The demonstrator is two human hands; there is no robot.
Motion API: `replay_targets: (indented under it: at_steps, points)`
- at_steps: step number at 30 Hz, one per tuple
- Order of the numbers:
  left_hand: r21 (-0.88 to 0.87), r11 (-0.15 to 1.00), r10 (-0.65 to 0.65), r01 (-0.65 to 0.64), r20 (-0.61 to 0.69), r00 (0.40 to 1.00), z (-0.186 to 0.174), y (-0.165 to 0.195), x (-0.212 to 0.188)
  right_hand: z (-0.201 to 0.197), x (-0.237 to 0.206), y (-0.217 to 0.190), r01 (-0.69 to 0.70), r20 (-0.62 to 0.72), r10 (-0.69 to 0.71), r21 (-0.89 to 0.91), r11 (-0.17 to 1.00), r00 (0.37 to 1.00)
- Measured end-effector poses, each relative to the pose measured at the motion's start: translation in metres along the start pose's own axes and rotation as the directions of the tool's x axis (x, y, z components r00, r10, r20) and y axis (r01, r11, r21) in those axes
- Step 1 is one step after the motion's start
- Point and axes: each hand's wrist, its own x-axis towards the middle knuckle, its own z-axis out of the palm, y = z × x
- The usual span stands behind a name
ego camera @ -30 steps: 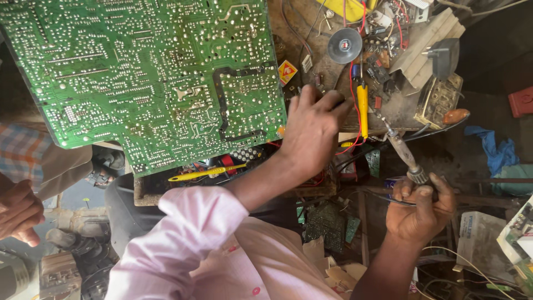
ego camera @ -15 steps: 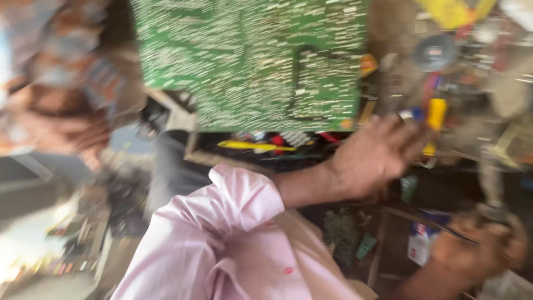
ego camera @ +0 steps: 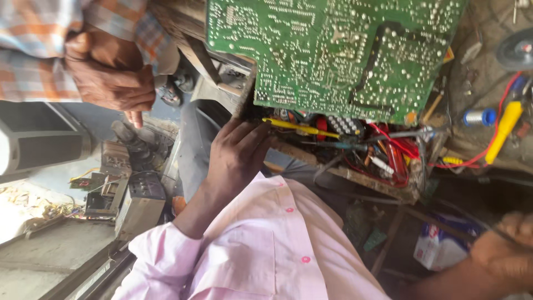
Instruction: The person uses a soldering iron and a yellow brush to work on a green circuit board. They apply solder to several points on the board and repeatedly brush the surface, while another person stands nearby observing.
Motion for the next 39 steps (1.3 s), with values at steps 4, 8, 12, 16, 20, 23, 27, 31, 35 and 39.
replay_targets:
  at_steps: [4,8,12,16,20,23,27,31,35,39]
  points:
    - [-0.038,0.994,0.104,-0.1,0.119,0.987,0.01,-0.001,0.007,0.048,-0.009,-0.007,-0.01,-0.144,0.003,-0.05,0.999,0.99]
    - [0.092,0.966,0.215,-0.242,0.239,0.947,0.034,0.005,0.031,0.08,-0.021,-0.018,0.012,-0.173,-0.035,-0.131,0.991,0.984]
    - [0.056,0.986,0.123,-0.16,0.412,0.903,0.04,0.011,0.045,0.079,-0.029,-0.029,0.019,-0.202,-0.071,-0.247,0.969,0.977]
    - [0.068,0.987,0.105,-0.149,0.433,0.895,0.03,0.014,0.048,0.074,-0.029,-0.029,0.043,-0.156,-0.104,-0.353,0.935,0.982]
    - [-0.005,0.986,0.165,-0.169,0.254,0.953,0.013,0.007,0.04,0.078,-0.029,-0.025,0.064,-0.13,-0.144,-0.487,0.871,0.981]
    - [-0.247,0.962,0.174,-0.114,0.234,0.957,-0.001,-0.003,0.018,0.073,-0.012,-0.025,0.06,-0.097,-0.128,-0.518,0.853,0.987]
    - [-0.428,0.899,-0.098,0.097,0.02,0.995,-0.006,-0.014,-0.018,0.057,0.018,-0.022,0.097,0.0,-0.108,-0.438,0.894,0.994]
    - [-0.466,0.752,-0.611,0.465,-0.232,0.757,-0.003,-0.034,-0.032,0.052,0.045,-0.019,0.053,0.059,-0.035,-0.355,0.933,0.998]
    - [-0.146,0.788,-0.611,0.598,-0.31,0.729,-0.004,-0.064,-0.018,0.065,0.075,-0.005,0.052,0.153,0.008,-0.384,0.922,0.988]
    - [-0.06,0.784,-0.605,0.618,-0.298,0.738,0.003,-0.075,-0.002,0.116,0.105,0.007,0.004,0.15,0.062,-0.401,0.916,0.987]
